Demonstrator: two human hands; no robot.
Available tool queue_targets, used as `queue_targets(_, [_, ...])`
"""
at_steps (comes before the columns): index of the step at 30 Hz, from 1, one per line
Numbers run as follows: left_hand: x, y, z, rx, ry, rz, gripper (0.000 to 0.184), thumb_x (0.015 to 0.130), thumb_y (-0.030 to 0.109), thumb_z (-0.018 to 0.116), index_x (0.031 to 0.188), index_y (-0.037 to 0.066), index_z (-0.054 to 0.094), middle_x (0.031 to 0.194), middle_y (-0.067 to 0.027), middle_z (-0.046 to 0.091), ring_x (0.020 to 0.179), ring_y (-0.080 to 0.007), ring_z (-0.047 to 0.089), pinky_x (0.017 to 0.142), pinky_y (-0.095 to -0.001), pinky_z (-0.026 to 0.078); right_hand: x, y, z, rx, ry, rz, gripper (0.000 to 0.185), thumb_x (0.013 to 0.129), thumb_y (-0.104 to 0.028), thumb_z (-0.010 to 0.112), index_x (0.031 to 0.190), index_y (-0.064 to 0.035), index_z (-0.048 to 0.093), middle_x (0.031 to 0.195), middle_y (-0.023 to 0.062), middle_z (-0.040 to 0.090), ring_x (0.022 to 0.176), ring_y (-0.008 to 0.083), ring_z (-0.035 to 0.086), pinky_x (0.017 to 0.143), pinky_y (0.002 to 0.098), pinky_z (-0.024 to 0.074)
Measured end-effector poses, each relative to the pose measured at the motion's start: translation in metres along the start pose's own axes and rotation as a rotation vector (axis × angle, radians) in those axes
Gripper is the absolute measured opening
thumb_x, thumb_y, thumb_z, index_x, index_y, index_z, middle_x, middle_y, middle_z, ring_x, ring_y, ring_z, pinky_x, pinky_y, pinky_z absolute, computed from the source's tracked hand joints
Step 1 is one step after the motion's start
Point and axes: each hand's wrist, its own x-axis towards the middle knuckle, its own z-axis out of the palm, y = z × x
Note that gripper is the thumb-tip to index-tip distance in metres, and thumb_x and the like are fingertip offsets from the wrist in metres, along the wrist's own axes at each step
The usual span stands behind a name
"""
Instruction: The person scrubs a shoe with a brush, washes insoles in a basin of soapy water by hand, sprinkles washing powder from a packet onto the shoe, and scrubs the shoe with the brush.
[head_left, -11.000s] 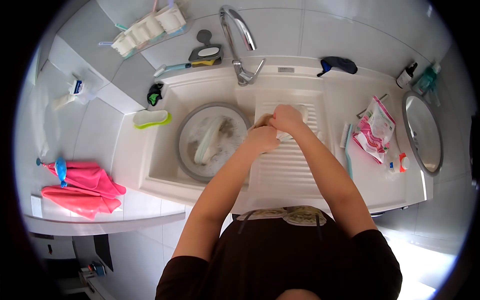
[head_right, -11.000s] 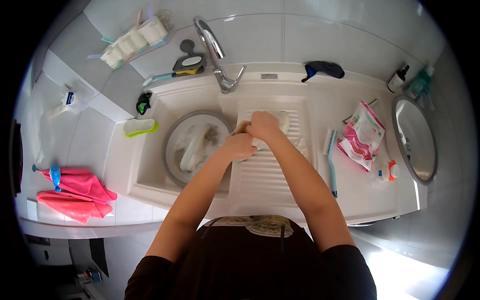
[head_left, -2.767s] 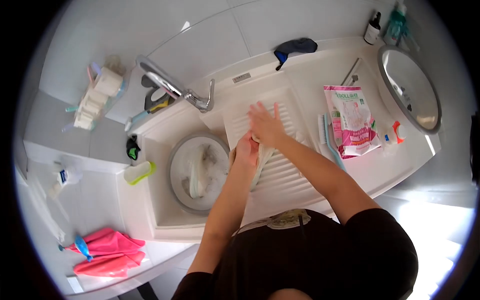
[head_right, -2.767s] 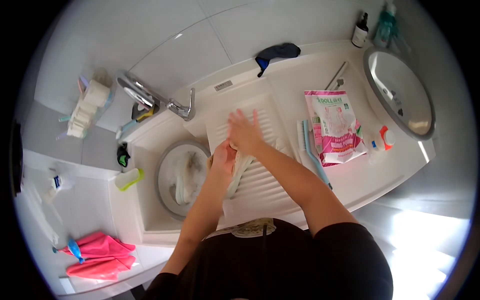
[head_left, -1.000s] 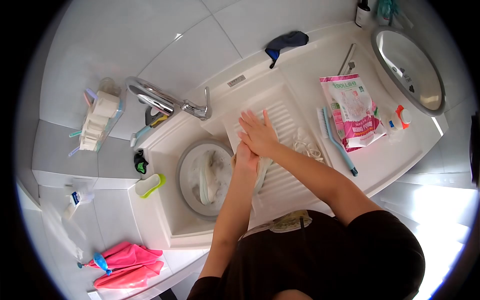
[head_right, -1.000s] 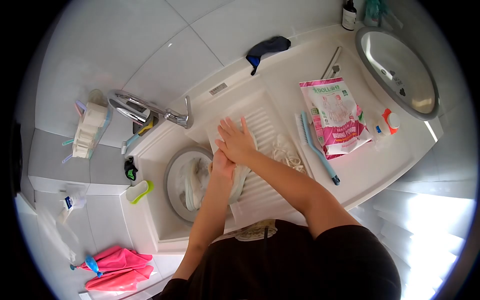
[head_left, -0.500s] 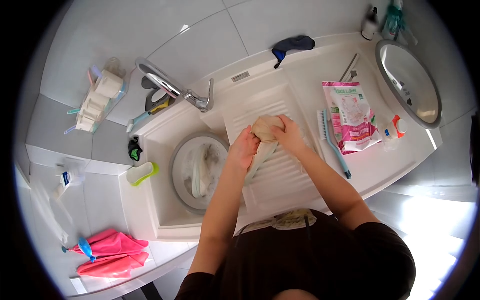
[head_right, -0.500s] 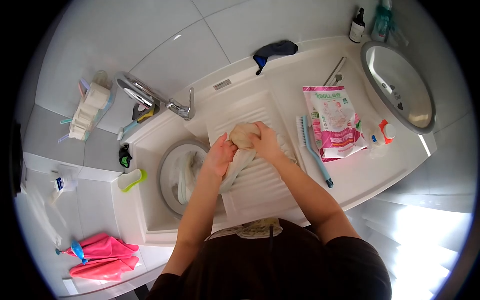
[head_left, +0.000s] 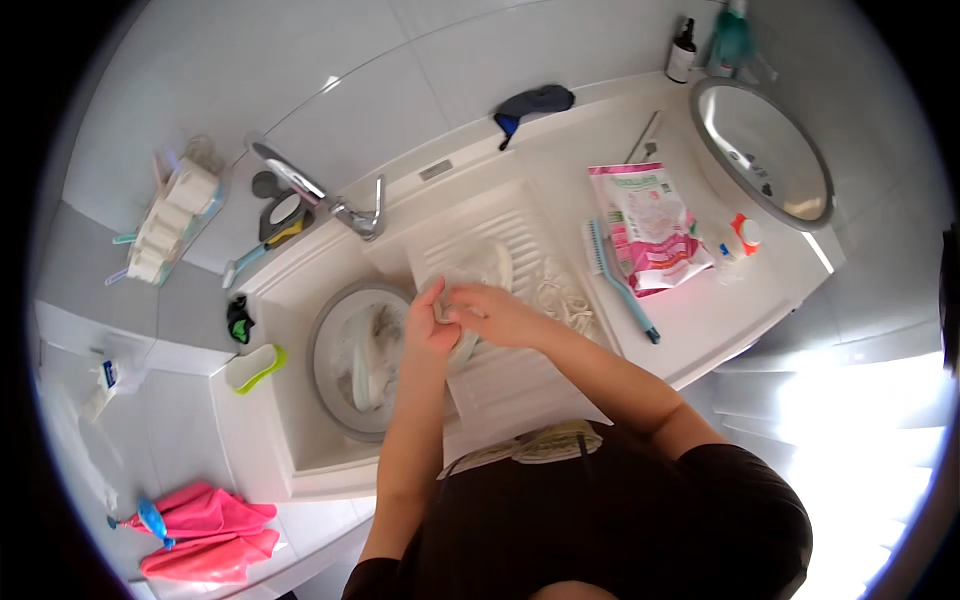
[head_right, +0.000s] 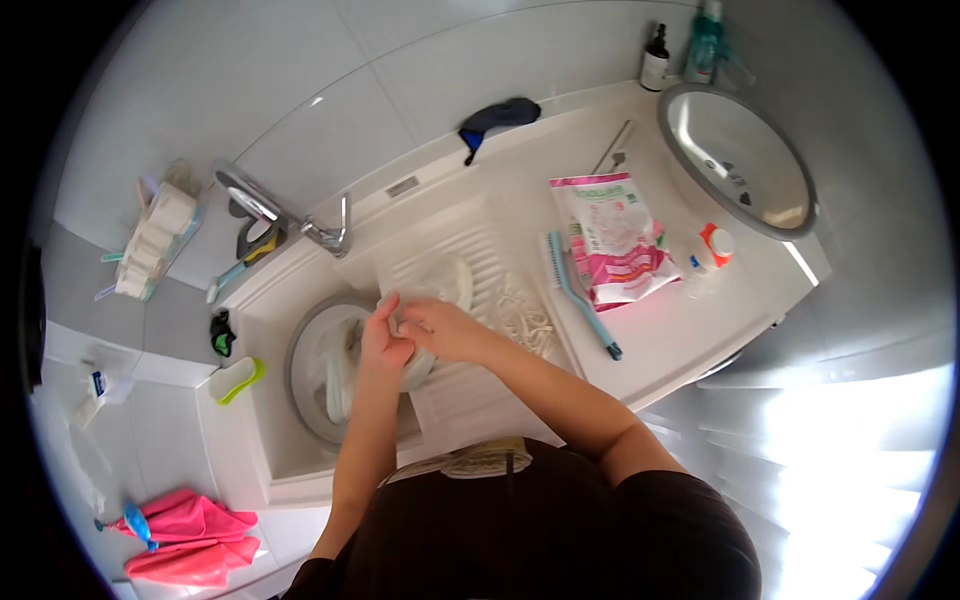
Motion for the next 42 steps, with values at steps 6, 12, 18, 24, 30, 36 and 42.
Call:
queue_targets(6, [-0.003, 0.004, -0.002, -0.148, 0.115, 0.077, 0.043, 0.087, 0.008, 0.042, 0.128, -0.005, 0.038, 0.13, -0.0188, 0.047, 0.122, -0.0343, 0.045, 0.106, -0.0468, 0.035, -0.035, 0.064, -0.176, -0.516, 0.753, 0.312, 0.045, 0.083, -0.025, 0.063, 0.116, 0.0028, 0.054, 0.119, 0.0231, 0.055, 0.111, 0.0385, 0.052, 0.094, 0.0416, 0.0421])
queue_targets(12, [-0.005, -0.002, -0.001, -0.244, 0.018, 0.086, 0.049, 0.084, 0.014, 0.042, 0.129, -0.005, 0.037, 0.131, -0.0182, 0.046, 0.123, -0.0341, 0.044, 0.107, -0.0466, 0.034, -0.089, 0.156, -0.257, -0.727, 0.529, 0.875, 0.048, 0.08, -0.03, 0.063, 0.109, 0.0075, 0.055, 0.108, 0.0276, 0.059, 0.097, 0.0377, 0.059, 0.086, 0.0445, 0.045])
queue_targets(18, [-0.012, -0.001, -0.005, -0.357, -0.059, 0.069, 0.05, 0.083, 0.019, 0.042, 0.129, -0.001, 0.04, 0.132, -0.0149, 0.046, 0.123, -0.033, 0.043, 0.106, -0.0467, 0.033, -0.093, 0.145, -0.262, -0.111, 0.571, 0.791, 0.03, 0.082, -0.026, 0.063, 0.094, 0.0015, 0.058, 0.077, 0.0065, 0.058, 0.073, 0.016, 0.056, 0.068, 0.0298, 0.0438])
queue_targets(24, [-0.027, -0.01, 0.014, -0.372, -0.105, 0.06, 0.05, 0.084, 0.022, 0.042, 0.129, 0.0, 0.043, 0.133, -0.0143, 0.047, 0.125, -0.0325, 0.042, 0.108, -0.0473, 0.029, -0.049, 0.02, -0.259, -0.215, 0.497, 0.297, 0.011, 0.087, -0.012, 0.057, 0.088, -0.0012, 0.058, 0.068, 0.0024, 0.051, 0.064, 0.0117, 0.048, 0.062, 0.0274, 0.0411])
queue_targets(30, [-0.022, -0.018, 0.014, -0.371, -0.221, 0.018, 0.053, 0.081, 0.023, 0.045, 0.13, 0.0, 0.042, 0.133, -0.0145, 0.047, 0.125, -0.0326, 0.042, 0.109, -0.0472, 0.029, 0.015, -0.09, -0.208, -0.581, 0.347, -0.247, 0.005, 0.08, -0.003, 0.06, 0.086, -0.0024, 0.059, 0.076, 0.0122, 0.059, 0.069, 0.0253, 0.057, 0.062, 0.0313, 0.0445])
queue_targets(36, [-0.022, -0.014, 0.011, -0.349, -0.255, 0.017, 0.054, 0.08, 0.023, 0.047, 0.129, 0.0, 0.043, 0.132, -0.0154, 0.048, 0.125, -0.0332, 0.042, 0.109, -0.0468, 0.028, 0.058, -0.102, -0.165, -0.931, 0.055, -0.672, 0.02, 0.063, -0.003, 0.062, 0.082, -0.0088, 0.06, 0.076, 0.0028, 0.058, 0.074, 0.0215, 0.056, 0.064, 0.0332, 0.0439])
queue_targets(42, [-0.018, -0.011, 0.005, -0.43, -0.256, 0.019, 0.055, 0.08, 0.023, 0.045, 0.13, 0.001, 0.042, 0.132, -0.015, 0.047, 0.124, -0.0329, 0.042, 0.107, -0.0473, 0.03, 0.065, -0.114, -0.148, -0.981, 0.017, -0.771, 0.019, 0.063, -0.006, 0.062, 0.082, -0.0099, 0.059, 0.075, 0.0009, 0.055, 0.074, 0.0183, 0.054, 0.064, 0.0309, 0.043])
